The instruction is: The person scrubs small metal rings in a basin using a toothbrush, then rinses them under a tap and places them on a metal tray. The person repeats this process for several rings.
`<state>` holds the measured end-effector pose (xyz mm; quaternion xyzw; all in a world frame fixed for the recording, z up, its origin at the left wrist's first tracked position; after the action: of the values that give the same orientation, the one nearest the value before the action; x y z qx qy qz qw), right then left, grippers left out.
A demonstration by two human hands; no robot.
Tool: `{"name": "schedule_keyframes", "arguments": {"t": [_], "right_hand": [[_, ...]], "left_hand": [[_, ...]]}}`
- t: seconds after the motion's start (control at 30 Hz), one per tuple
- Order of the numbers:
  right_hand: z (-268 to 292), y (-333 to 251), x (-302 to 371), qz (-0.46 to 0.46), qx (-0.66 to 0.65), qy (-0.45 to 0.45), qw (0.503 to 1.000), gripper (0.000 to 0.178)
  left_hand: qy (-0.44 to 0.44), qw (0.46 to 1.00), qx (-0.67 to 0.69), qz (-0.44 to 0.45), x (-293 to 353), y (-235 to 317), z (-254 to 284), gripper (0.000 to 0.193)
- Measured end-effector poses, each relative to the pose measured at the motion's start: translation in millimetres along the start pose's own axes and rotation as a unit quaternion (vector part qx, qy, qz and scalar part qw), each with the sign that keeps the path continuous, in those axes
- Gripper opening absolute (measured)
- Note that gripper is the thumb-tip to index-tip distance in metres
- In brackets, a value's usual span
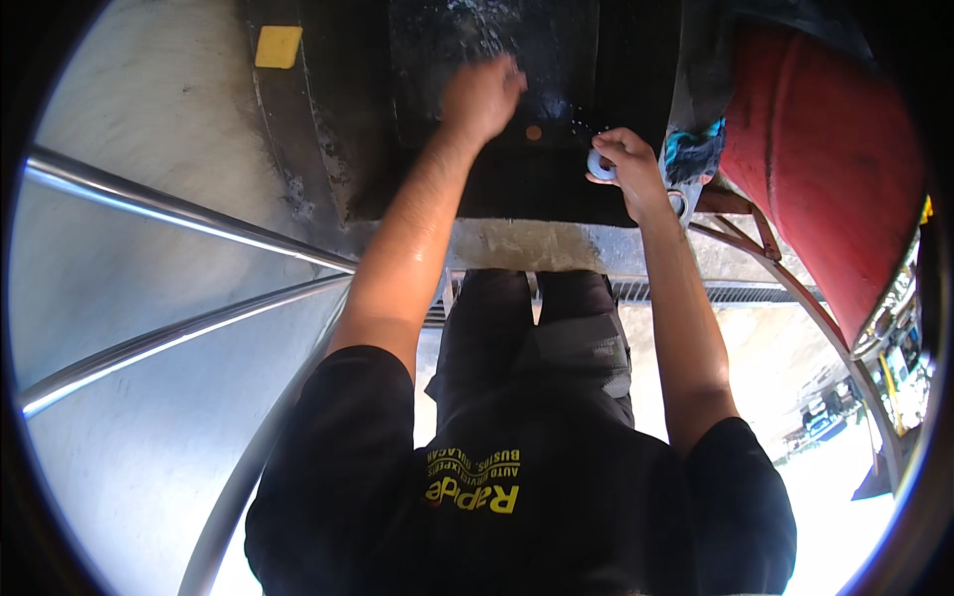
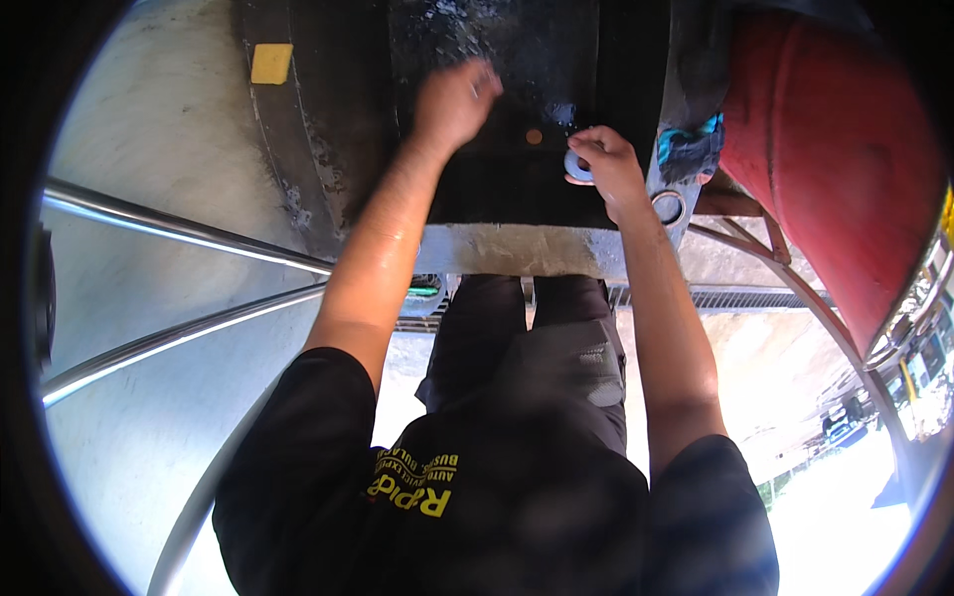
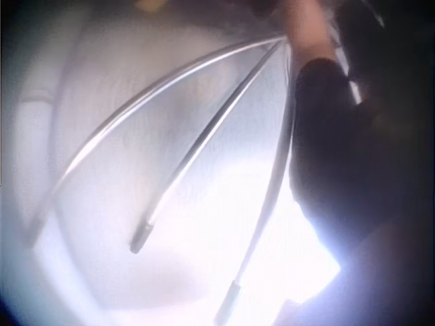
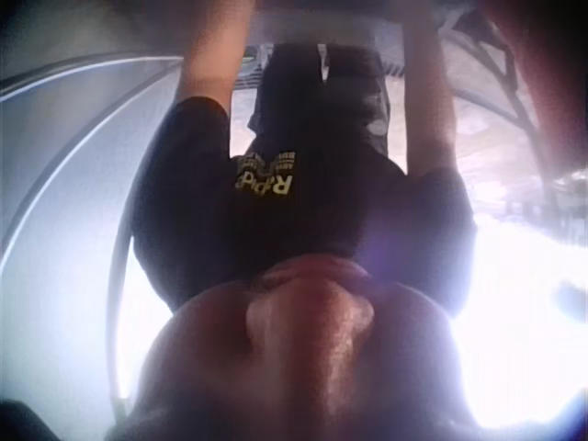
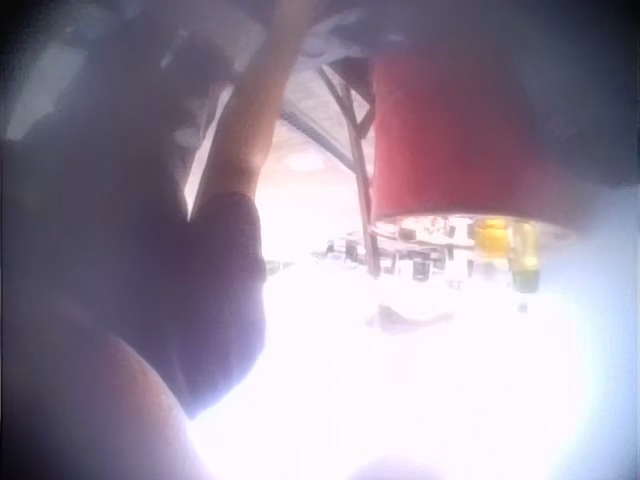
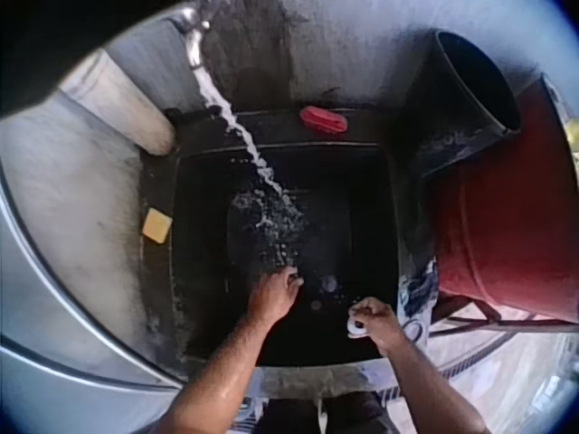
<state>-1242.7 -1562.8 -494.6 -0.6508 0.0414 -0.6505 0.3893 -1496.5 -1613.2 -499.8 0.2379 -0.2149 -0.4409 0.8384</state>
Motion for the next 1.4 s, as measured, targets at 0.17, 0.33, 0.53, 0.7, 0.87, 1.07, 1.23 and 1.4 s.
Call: {"name": "schedule_keyframes", "arguments": {"t": [0.17,0.33,0.53,0.7,0.87,1.07,1.23,1.4], "right_hand": [[49.4,46.8,5.7,-0.026,0.037,0.020,0.999,0.015],[55.9,40.3,-4.7,-0.004,0.037,0.010,0.999,0.017],[33.2,39.0,-4.5,0.007,0.011,-0.025,1.000,0.015],[44.8,54.7,-0.3,0.002,0.041,-0.008,0.999,0.014],[59.0,77.5,4.5,-0.023,0.036,-0.014,0.999,0.013],[80.8,89.6,5.3,-0.006,0.046,-0.006,0.999,0.015],[87.7,87.4,11.4,0.034,0.060,-0.003,0.998,0.017],[90.5,90.8,25.7,0.034,0.073,0.006,0.997,0.018]], "left_hand": [[-0.291,0.956,-0.039,-0.022,175.8,-53.9,-132.2,0.026],[-0.158,0.985,0.012,0.072,89.2,-61.6,-70.6,0.027],[-0.384,0.918,-0.085,0.051,188.3,-136.5,-124.3,0.028],[-0.212,0.972,-0.042,0.093,110.5,-98.1,-87.8,0.029],[-0.314,0.937,-0.101,0.116,151.5,-125.4,-102.0,0.030],[-0.241,0.961,-0.108,0.078,115.1,-109.5,-69.6,0.026],[-0.262,0.957,-0.070,0.102,142.5,-131.3,-88.0,0.019],[-0.270,0.954,-0.129,0.016,148.0,-128.8,-93.9,0.020]]}}
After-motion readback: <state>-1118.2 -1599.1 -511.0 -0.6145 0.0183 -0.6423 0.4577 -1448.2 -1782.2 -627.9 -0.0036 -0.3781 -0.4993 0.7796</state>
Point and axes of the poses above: each hand's wrist, its own x-axis away from the middle knuckle, its own z-axis out of the back of the hand, y = z × x, the point moved 8 cm from there along -x, towards the middle knuckle, and after that the axes turned 10 degrees about y, right-handed, at the moved point
